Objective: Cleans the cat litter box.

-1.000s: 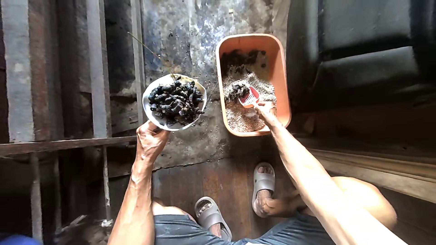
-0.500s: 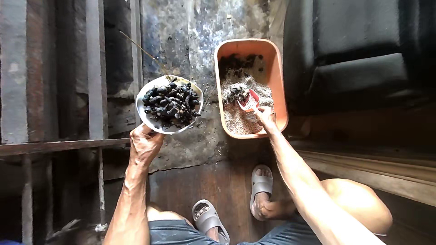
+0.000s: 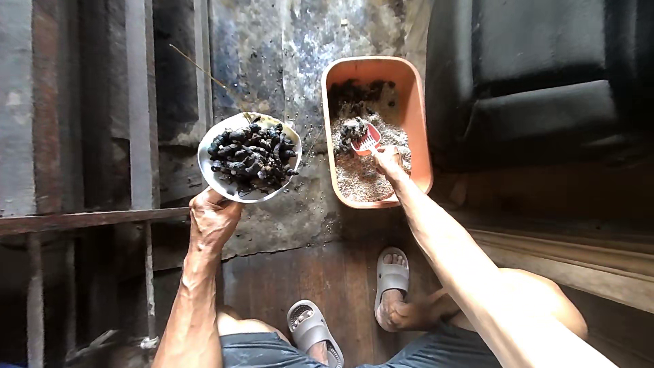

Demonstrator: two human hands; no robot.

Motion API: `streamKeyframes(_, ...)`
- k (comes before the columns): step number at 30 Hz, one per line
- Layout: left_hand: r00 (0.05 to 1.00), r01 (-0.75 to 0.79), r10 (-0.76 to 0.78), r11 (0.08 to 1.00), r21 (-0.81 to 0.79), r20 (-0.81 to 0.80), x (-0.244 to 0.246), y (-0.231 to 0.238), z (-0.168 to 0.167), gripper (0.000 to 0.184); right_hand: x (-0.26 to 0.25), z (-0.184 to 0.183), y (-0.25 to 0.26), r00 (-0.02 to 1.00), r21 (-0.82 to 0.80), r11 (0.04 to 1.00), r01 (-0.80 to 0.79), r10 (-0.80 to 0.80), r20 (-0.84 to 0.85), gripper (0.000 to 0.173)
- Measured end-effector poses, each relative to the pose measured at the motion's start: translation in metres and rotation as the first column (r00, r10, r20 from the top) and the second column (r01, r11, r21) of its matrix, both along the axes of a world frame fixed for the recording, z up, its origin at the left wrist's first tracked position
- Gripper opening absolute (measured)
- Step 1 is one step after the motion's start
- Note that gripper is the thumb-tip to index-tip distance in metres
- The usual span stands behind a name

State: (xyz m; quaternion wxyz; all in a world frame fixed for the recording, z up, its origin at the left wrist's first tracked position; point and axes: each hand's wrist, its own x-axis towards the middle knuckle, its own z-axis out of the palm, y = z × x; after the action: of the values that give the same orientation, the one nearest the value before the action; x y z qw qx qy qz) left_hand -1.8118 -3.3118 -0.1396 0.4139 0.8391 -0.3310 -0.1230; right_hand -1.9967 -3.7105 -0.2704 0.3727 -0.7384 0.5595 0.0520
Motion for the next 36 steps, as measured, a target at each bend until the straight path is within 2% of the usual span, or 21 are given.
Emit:
streamKeyframes(8, 1.0, -0.005, 0.005, 1.0, 0.005, 0.0, -0.001, -0.004, -0.002, 0.014, 0.006, -0.001, -0.001, 1.0, -0.032, 0.999, -0.002, 0.003, 0.005, 0.038)
streamKeyframes(12, 1.0, 0.008, -0.008, 1.0, 0.0, 0.002, -0.003, -0.005, 0.002, 0.016, -0.01, -0.027, -0.006, 0.976, 0.079, 0.994, 0.072, -0.087, 0.198, 0.032)
streamKeyframes(16, 1.0, -0.011, 0.011, 1.0, 0.002, 0.002, 0.002, -0.006, 0.001, 0.017, -0.03, -0.028, -0.001, 0.937, 0.158, 0.979, 0.127, -0.171, 0.304, 0.032)
streamKeyframes(19, 1.0, -0.023, 0.023, 1.0, -0.005, -0.008, 0.004, -0.008, 0.003, 0.019, -0.043, -0.028, 0.005, 0.915, 0.154, 0.977, 0.146, -0.193, 0.355, 0.027)
streamKeyframes(26, 1.0, -0.024, 0.024, 0.999, -0.021, -0.006, 0.004, -0.009, 0.0, 0.018, -0.062, -0.033, 0.011, 0.893, 0.099, 0.981, 0.168, -0.194, 0.407, 0.03)
streamKeyframes(36, 0.999, -0.031, 0.031, 0.999, -0.028, -0.009, 0.007, -0.012, -0.001, 0.021, -0.066, -0.013, 0.023, 0.88, 0.046, 0.984, 0.171, -0.173, 0.442, 0.03)
